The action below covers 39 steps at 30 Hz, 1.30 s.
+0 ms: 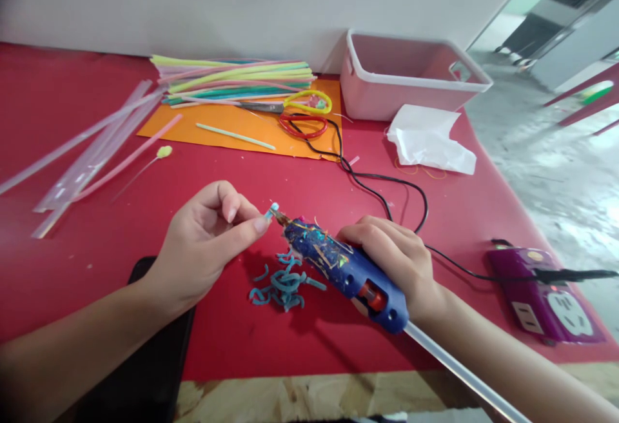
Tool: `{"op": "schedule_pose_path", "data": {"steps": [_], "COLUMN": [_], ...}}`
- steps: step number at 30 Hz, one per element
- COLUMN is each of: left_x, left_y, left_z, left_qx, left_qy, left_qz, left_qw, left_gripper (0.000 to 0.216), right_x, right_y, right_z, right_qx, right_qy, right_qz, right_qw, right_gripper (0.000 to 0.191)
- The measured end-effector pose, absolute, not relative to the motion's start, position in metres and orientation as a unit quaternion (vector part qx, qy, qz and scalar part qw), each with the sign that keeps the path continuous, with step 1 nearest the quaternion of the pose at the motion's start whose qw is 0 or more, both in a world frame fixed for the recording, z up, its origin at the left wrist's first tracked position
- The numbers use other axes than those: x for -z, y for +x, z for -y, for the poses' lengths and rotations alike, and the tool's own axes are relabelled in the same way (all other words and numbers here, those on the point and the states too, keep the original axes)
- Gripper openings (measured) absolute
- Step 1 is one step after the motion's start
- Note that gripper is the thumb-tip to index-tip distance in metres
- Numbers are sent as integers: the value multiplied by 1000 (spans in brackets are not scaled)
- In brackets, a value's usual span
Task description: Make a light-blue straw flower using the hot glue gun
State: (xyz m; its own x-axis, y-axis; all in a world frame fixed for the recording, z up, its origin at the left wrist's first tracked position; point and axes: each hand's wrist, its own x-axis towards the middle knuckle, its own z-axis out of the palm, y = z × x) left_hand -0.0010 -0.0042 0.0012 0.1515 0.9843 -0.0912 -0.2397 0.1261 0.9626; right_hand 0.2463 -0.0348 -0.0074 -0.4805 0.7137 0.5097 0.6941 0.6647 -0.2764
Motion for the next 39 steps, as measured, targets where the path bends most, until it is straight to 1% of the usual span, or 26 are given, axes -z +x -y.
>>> {"op": "schedule_pose_path", "data": {"steps": [8, 12, 19, 22, 26, 39], "left_x": [-2, -1, -3, -2, -1, -2], "left_y": [0, 0, 0, -1, -1, -1], "left_z": [4, 4, 3, 3, 4, 3], "left_qx": [-504, -501, -505, -509, -514, -515], "left_qy": [427, 429, 432, 427, 418, 406], "left_qz": [-414, -419, -407, -392, -372, -346], "left_qw": [627, 624, 626, 636, 650, 671], "left_gripper": [35, 36, 35, 36, 37, 36], "right_x": [6, 6, 7, 7, 5, 7], "right_y": [246, 245, 245, 245, 242, 244], "right_z": [35, 35, 30, 31, 32, 31], "right_qx": [-29, -29, -45, -38, -20, -8], "right_qy": [-396, -413, -359, -378, -390, -380], "right_qz": [868, 860, 875, 872, 861, 861], "right_qw": [298, 300, 322, 307, 326, 336], "right_gripper": [22, 22, 21, 21, 19, 21]}}
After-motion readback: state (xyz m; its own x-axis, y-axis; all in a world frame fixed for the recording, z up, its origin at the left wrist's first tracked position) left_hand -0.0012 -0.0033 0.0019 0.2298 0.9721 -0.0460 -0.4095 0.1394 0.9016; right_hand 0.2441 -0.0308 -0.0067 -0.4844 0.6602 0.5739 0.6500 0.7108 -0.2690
